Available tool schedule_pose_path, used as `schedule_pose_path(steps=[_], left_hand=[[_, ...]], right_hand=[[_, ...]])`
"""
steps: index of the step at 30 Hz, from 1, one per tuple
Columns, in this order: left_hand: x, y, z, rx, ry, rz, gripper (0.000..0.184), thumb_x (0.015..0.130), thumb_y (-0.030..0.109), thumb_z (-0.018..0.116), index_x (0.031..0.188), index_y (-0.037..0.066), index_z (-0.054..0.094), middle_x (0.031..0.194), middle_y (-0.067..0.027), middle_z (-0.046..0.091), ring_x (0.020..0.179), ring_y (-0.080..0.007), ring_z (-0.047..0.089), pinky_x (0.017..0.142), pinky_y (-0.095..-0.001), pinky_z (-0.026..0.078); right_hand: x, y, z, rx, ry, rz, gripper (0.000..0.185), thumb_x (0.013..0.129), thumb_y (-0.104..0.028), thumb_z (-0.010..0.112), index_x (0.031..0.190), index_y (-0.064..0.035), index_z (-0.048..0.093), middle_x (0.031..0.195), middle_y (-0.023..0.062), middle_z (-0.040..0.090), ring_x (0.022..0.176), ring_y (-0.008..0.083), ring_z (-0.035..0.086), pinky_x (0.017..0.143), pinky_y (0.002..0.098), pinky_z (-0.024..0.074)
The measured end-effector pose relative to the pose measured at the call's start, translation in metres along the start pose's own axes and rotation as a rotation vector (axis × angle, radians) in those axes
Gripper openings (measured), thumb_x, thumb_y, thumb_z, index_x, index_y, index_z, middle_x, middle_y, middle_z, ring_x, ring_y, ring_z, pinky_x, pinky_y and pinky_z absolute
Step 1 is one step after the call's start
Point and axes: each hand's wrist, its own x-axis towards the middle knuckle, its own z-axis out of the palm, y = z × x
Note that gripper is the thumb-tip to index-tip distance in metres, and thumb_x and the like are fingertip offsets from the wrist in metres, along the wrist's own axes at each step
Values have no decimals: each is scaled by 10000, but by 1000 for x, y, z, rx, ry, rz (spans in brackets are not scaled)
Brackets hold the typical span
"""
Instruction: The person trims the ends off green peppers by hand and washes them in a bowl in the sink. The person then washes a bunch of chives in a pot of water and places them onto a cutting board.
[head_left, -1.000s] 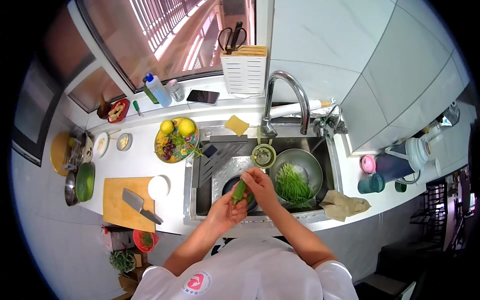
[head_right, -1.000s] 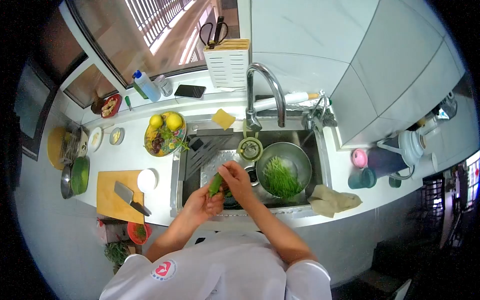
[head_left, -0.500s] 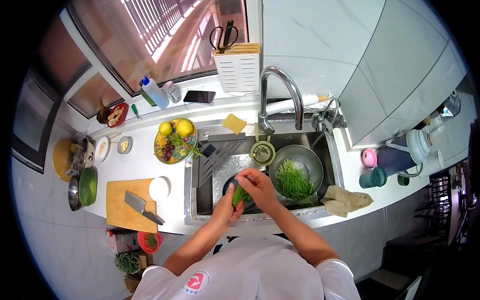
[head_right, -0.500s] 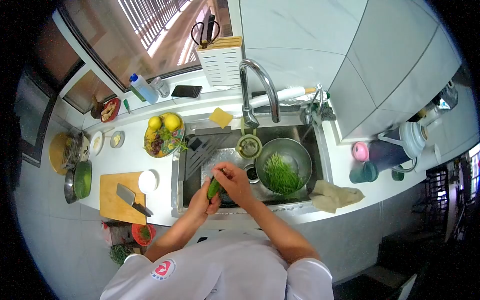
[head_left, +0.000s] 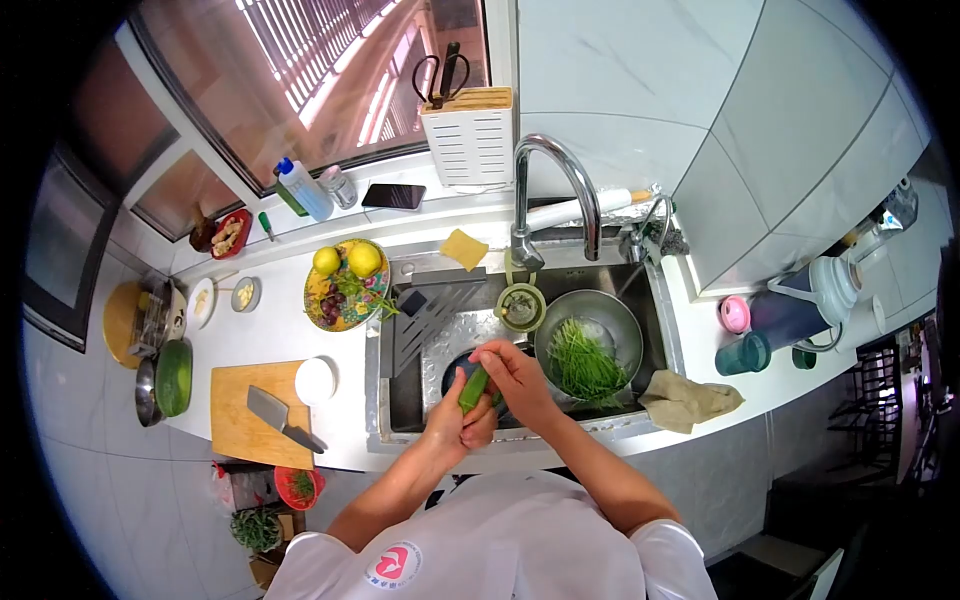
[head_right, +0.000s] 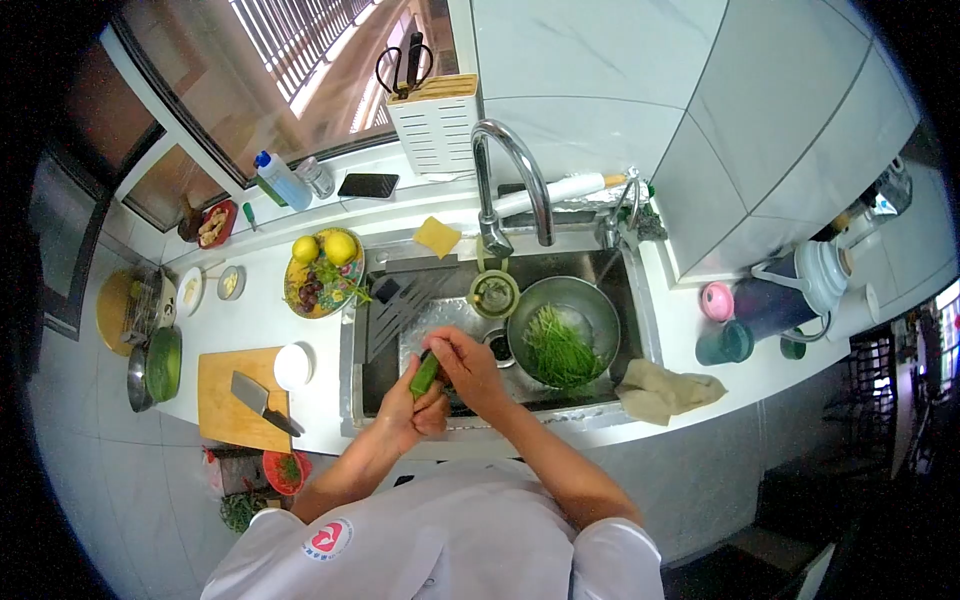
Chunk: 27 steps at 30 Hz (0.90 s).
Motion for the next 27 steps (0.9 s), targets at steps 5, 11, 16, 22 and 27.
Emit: schedule_pose_path(steps=[5,11,16,22,27], left_hand=[[2,12,10,-236,249,-160,656,872,677,225,481,154,284,414,-5,291,343,-113,241,348,-247,149],[2,-7,-8,-40,5,-31,612,851,701,278,700,131,443,503,27,315,378,-76,235,375,-223,162],[-2,-12,13,152,234,48,579,872,667,295,641,144,388,530,26,334,416,-69,248,388,-215,166],[-7,-5,7,112,197,106,516,920,569,293,617,154,342,472,24,297,375,-79,224,361,-237,161],[-8,-5,6,-5,109,14,544,928,539,280,540,158,286,431,10,274,348,-85,199,330,-231,159]], right_hand=[[-14,-22,10,20,-44,-81,269,843,-115,609,1086,-71,504,785,6,565,687,66,523,610,210,419],[-6,-12,0,25,2,21,184,847,-147,610,985,-41,553,718,5,568,616,86,520,553,231,414],[-1,5,-8,-153,19,91,116,893,-143,575,921,-31,564,824,-19,590,705,22,517,569,173,423],[-17,-23,9,61,-80,-26,279,852,-99,618,1095,-62,488,875,-2,569,787,49,533,664,217,459],[-15,2,2,222,-87,34,342,842,-93,630,1134,-71,454,904,-3,555,791,60,533,688,226,460]])
